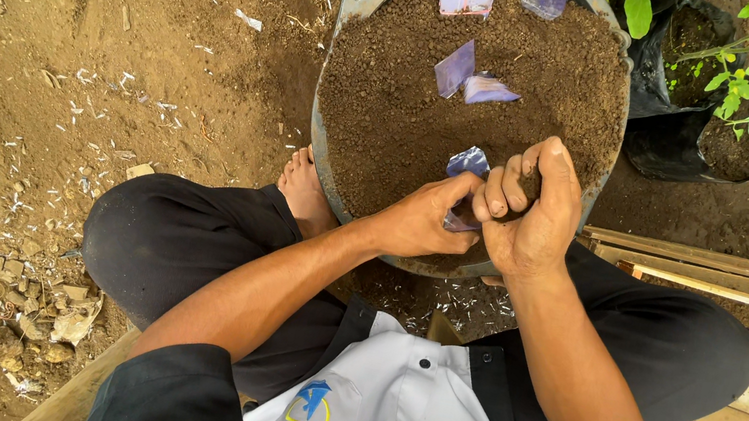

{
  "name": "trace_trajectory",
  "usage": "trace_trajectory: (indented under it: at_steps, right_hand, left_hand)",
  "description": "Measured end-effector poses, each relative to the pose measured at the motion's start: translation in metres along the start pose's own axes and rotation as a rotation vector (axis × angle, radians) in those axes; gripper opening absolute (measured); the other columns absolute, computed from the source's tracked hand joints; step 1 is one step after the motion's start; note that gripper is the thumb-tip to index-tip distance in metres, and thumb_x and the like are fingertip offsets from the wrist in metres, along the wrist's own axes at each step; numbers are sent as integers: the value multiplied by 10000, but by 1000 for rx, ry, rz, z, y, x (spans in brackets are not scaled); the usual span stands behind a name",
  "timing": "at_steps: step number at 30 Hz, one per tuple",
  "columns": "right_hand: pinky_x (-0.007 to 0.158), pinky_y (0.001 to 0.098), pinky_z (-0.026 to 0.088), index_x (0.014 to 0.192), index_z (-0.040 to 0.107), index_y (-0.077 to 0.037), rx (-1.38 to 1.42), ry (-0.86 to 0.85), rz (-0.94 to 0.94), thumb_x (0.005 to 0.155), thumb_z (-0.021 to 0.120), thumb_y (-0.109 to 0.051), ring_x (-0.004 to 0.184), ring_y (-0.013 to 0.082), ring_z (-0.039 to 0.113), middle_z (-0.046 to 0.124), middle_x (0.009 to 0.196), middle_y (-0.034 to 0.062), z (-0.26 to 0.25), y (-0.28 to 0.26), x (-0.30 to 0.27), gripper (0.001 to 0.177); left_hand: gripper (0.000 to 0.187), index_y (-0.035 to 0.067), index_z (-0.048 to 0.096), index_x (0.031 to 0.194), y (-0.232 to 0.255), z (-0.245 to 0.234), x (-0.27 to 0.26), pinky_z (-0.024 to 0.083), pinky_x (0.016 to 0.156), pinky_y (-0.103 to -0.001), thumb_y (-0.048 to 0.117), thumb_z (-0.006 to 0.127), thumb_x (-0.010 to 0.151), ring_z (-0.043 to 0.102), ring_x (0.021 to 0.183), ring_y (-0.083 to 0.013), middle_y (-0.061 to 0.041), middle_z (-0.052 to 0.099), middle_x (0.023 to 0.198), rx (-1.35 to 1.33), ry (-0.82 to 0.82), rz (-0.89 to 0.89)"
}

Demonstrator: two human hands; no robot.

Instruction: The person opens small seed packets and pours seeds into a wooden seedling tray filled with soil. They then use a small wooden block to cover the seeds with soil and pat the surface down.

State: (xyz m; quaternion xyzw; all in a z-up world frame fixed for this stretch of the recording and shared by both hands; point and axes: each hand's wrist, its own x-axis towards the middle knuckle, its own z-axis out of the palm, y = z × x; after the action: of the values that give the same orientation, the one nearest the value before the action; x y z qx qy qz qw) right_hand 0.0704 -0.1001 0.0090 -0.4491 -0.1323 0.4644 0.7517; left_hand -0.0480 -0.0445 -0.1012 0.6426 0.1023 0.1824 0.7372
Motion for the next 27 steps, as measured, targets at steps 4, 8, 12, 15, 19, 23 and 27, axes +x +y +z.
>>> trace_trajectory:
  at_steps: [4, 8, 12, 15, 19, 23, 27]
  right_hand:
    - [381, 229, 436, 932, 487, -108, -75, -25, -49, 1127, 457, -313, 468, 108, 426, 330, 643, -17, 0, 2, -2, 284]
    - [389, 256, 482, 889, 466, -118, -54, -51, -41, 1120, 433, -377, 390, 95, 390, 303, 545, -22, -8, 4, 0, 349]
    - [363, 247, 434, 809, 445, -134, -31, -74, -32, 1133, 414, -356, 380, 121, 381, 310, 540, 0, -8, 2, 0, 393]
    - [358, 252, 430, 855, 454, -121, -64, -80, -55, 1130, 421, -343, 376, 102, 375, 307, 546, -5, -7, 3, -1, 355]
    - [416, 261, 507, 795, 412, -140, -101, -164, -106, 1145, 343, -369, 366, 101, 381, 304, 486, -13, -3, 2, -1, 424]
    - [406, 256, 487, 759, 407, -130, -99, -189, -134, 1139, 385, -308, 385, 116, 400, 328, 486, 12, -15, 11, 1, 420]
    - [411, 249, 462, 771, 411, -110, -119, -197, -169, 1134, 388, -290, 398, 101, 384, 329, 491, 21, -13, 16, 1, 406]
  left_hand:
    - [369, 119, 518, 1217, 12, -4, 0, 481, 699, -469, 120, 682, 887, 553, 840, -279, -155, 550, 946, 6, -48, 14]
    - [459, 132, 519, 1262, 5, -3, -1, 484, 683, -483, 122, 708, 845, 601, 841, -325, -160, 571, 962, 47, -45, 25]
    - [489, 140, 492, 1293, 17, -5, 1, 493, 702, -510, 122, 704, 852, 618, 877, -345, -171, 594, 1007, 70, -61, 19]
    - [505, 140, 479, 1306, 17, -5, 0, 489, 701, -531, 128, 693, 850, 620, 877, -366, -181, 605, 1012, 73, -76, -6]
    - [434, 143, 486, 1248, 21, -6, 1, 521, 725, -552, 97, 675, 860, 652, 882, -416, -145, 606, 978, 65, -98, -16]
    - [512, 100, 458, 1307, 31, -8, 5, 514, 732, -579, 124, 691, 852, 656, 912, -466, -225, 614, 1008, 109, -97, -51]
    - [594, 105, 438, 1342, 28, -7, 5, 512, 723, -609, 182, 725, 827, 664, 946, -506, -239, 625, 1038, 179, -101, -91]
